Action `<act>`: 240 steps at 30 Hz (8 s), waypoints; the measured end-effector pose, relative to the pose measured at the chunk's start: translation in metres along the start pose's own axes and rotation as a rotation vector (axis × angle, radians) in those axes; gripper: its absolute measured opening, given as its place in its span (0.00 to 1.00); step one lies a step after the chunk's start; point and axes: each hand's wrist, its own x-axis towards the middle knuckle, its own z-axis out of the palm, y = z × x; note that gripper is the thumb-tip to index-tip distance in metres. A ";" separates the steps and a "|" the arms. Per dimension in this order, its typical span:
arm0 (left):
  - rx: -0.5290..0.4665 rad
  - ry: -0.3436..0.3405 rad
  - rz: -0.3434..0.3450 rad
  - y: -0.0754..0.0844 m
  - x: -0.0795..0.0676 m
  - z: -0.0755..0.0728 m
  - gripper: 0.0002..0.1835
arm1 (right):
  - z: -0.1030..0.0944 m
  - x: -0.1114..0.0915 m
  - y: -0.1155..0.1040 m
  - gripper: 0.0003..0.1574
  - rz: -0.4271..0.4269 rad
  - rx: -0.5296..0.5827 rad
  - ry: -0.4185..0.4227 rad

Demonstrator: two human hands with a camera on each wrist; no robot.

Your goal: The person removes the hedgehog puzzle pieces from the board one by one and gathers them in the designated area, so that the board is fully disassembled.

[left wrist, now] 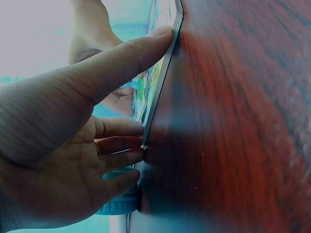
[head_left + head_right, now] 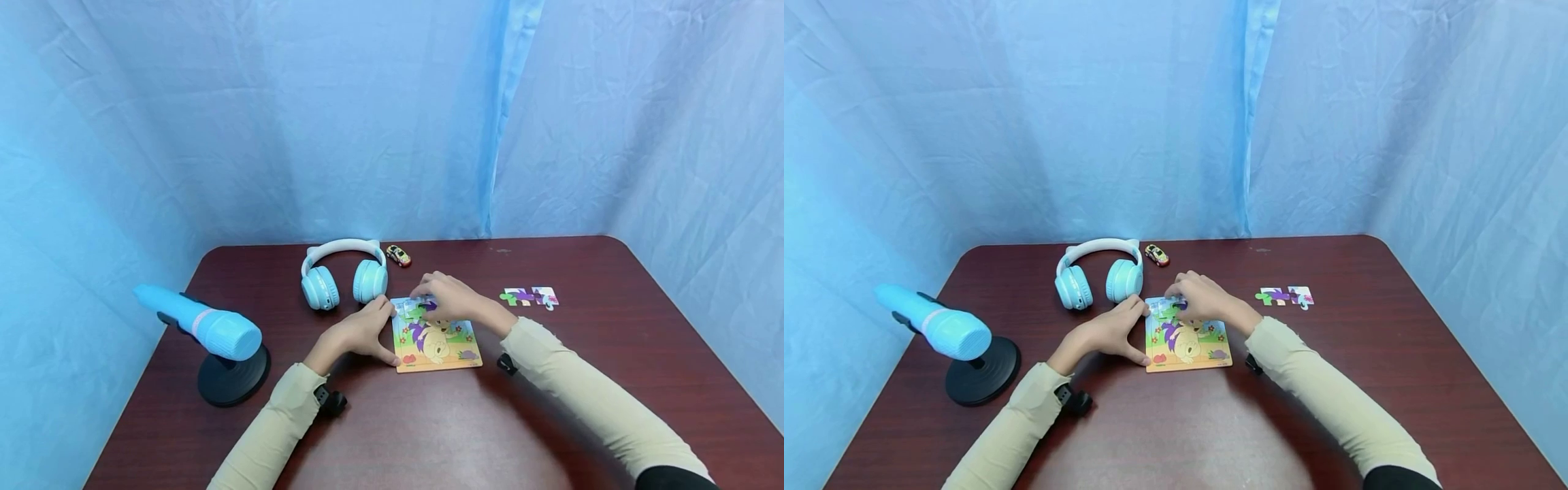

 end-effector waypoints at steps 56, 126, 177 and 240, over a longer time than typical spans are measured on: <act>0.002 0.007 -0.003 0.002 -0.004 0.001 0.45 | -0.023 -0.083 0.113 0.23 0.132 0.004 0.059; -0.034 0.005 -0.007 0.001 -0.002 -0.001 0.45 | -0.003 -0.076 0.026 0.24 -0.002 0.046 -0.051; -0.019 -0.012 0.009 -0.001 0.000 -0.002 0.45 | -0.010 -0.064 0.020 0.31 -0.030 0.044 -0.105; -0.014 -0.006 -0.003 -0.003 -0.005 -0.003 0.47 | -0.042 -0.167 0.124 0.25 0.030 -0.104 0.063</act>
